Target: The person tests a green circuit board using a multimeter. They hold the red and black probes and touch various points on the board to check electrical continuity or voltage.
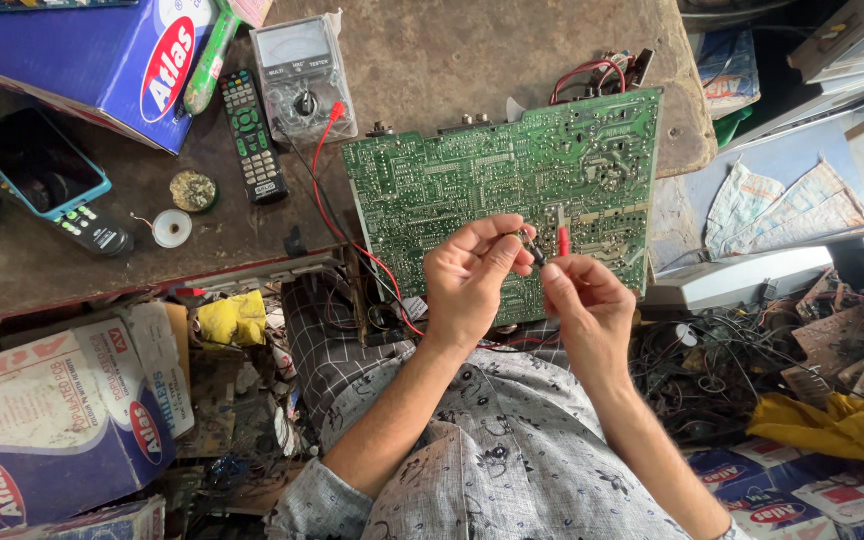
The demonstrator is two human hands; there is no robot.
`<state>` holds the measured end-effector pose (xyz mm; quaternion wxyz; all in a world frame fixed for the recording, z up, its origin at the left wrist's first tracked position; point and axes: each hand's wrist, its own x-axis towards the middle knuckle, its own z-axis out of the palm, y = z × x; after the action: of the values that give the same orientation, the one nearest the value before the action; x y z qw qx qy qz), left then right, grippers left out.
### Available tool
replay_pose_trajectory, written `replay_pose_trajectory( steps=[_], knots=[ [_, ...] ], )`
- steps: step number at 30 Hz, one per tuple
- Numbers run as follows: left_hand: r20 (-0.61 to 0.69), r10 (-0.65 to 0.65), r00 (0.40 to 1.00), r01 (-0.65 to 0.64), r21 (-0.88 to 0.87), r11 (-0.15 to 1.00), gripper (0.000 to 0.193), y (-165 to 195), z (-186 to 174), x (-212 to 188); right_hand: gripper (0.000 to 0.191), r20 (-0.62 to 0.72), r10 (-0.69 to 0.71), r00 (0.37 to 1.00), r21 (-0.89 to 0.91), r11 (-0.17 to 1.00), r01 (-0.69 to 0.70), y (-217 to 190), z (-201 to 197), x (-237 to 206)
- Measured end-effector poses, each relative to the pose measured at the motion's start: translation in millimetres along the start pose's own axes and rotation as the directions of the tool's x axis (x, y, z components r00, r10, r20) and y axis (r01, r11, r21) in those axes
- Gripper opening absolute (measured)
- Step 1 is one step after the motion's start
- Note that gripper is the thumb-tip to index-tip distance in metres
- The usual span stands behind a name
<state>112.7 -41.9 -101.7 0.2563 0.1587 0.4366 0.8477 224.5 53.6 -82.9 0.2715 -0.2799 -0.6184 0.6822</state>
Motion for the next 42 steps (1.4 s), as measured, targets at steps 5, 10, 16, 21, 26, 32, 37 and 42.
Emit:
replay_pose_trajectory(
  steps=[5,10,16,21,26,32,37,42],
  knots=[
    [-0.002,0.089,0.996,-0.089,0.041,0.995,0.019,-3.0,-1.8,3.2,0.021,-0.137,-0.358,0.924,-0.128,0.931,0.342,-17.6,9.7,-0.5],
    [-0.021,0.080,0.997,-0.078,0.081,0.994,0.019,-2.4,2.2,0.7,0.024,0.053,-0.560,0.827,-0.536,0.683,0.497,-25.1,10.6,-7.5],
    [-0.034,0.077,0.996,-0.071,0.150,0.986,0.019,0.3,7.2,1.3,0.025,0.171,-0.579,0.797,-0.596,0.584,0.551,-21.4,5.9,-0.9],
    [-0.036,0.085,0.996,-0.077,0.195,0.978,0.017,1.1,7.9,2.2,0.026,0.178,-0.552,0.815,-0.599,0.596,0.534,-25.6,7.3,-1.3],
    [-0.047,0.102,0.994,-0.095,0.132,0.987,0.017,-4.2,13.9,5.9,0.024,0.192,-0.518,0.834,-0.594,0.615,0.518,-28.8,4.0,0.8],
    [-0.028,0.185,0.982,-0.167,0.315,0.934,0.016,-13.5,3.5,15.3,0.020,0.202,-0.468,0.860,-0.555,0.669,0.494,-9.5,2.4,12.0],
    [-0.078,0.147,0.986,-0.129,0.194,0.972,0.017,-22.5,-6.3,19.8,0.014,0.092,-0.219,0.971,-0.228,0.945,0.234,13.4,10.0,17.0],
    [-0.113,0.138,0.984,-0.144,-0.046,0.988,0.014,-9.5,-29.9,18.1,0.016,0.275,0.232,0.933,0.162,0.945,-0.283,23.8,15.8,17.6]
  ],
)
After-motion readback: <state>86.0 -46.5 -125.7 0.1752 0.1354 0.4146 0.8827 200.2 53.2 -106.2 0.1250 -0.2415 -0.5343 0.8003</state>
